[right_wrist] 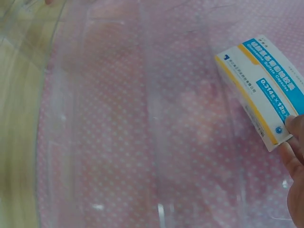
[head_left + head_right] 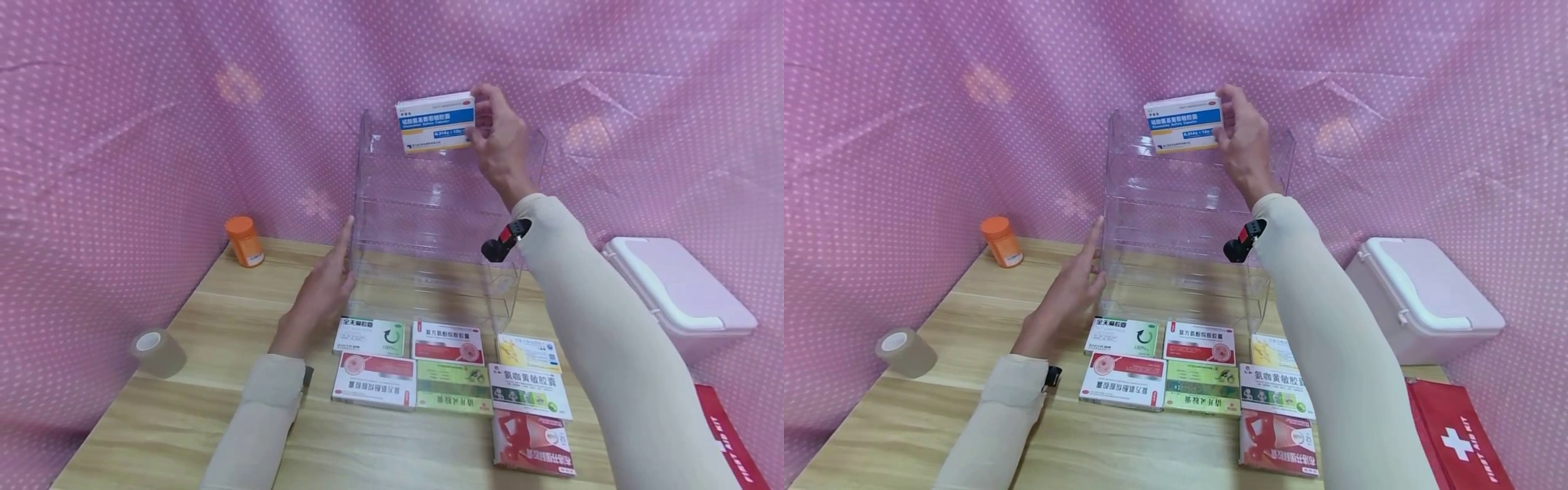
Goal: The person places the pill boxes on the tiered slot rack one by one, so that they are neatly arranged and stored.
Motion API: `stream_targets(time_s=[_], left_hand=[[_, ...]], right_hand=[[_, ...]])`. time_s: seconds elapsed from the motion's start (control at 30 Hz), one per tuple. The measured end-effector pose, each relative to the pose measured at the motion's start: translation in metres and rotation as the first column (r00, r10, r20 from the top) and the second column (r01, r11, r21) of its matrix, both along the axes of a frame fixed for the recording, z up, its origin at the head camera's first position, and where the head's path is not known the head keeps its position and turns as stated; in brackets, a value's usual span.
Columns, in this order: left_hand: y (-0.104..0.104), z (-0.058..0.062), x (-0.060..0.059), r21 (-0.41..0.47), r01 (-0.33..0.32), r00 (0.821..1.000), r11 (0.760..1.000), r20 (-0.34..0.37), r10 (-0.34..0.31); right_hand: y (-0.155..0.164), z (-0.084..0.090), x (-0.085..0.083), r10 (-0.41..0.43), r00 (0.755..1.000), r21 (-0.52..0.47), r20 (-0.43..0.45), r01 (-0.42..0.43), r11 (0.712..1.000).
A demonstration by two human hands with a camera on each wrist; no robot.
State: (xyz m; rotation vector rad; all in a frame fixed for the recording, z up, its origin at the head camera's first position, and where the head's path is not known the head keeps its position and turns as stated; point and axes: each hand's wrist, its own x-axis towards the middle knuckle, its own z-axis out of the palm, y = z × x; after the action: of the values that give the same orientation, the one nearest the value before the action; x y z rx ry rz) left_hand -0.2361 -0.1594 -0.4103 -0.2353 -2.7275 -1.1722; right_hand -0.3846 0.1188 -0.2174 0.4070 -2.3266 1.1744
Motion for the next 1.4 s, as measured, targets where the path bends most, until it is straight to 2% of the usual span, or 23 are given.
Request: stream_targets(time_s=[0.23,0.33,0.47,0.67,0.8,1.03,1.17,1.4], left_hand=[[-0.001,-0.001,0.001,0.017,-0.008,1.000,1.000,0.022,0.008],[-0.001,-0.001,0.000,0.003,-0.007,1.000,1.000,0.002,0.007],[-0.001,0.000,-0.002,-0.011,0.000,0.999,1.000,-0.035,0.000],[-0.001,0.001,-0.002,-0.016,0.001,0.999,1.000,-0.034,-0.002],[-0.001,0.001,0.000,-0.004,-0.007,1.000,1.000,-0.017,0.007],[0.000,0.001,0.002,0.004,-0.014,1.000,1.000,-0.001,0.014],[0.000,0.001,0.001,-0.009,-0.010,1.000,1.000,-0.008,0.010],[-0.001,0.000,0.000,-0.015,0.003,1.000,1.000,-0.019,-0.003]], right_hand=[[-0.012,-0.014,-0.004,0.023,0.998,-0.108,0.053,-0.017,0.994],[-0.017,-0.017,-0.004,0.027,0.997,-0.144,0.074,-0.016,0.989],[-0.023,-0.019,-0.004,0.039,0.998,-0.159,0.041,-0.031,0.987],[-0.034,-0.019,-0.004,0.033,0.999,-0.132,0.025,-0.030,0.991],[-0.040,-0.020,-0.003,0.035,0.998,-0.114,0.055,-0.028,0.993],[-0.046,-0.018,0.000,-0.016,0.992,-0.008,0.129,0.017,1.000],[-0.042,-0.017,0.000,0.011,0.986,0.015,0.165,-0.013,1.000],[-0.030,-0.014,0.000,0.081,0.984,0.045,0.160,-0.089,0.995]])
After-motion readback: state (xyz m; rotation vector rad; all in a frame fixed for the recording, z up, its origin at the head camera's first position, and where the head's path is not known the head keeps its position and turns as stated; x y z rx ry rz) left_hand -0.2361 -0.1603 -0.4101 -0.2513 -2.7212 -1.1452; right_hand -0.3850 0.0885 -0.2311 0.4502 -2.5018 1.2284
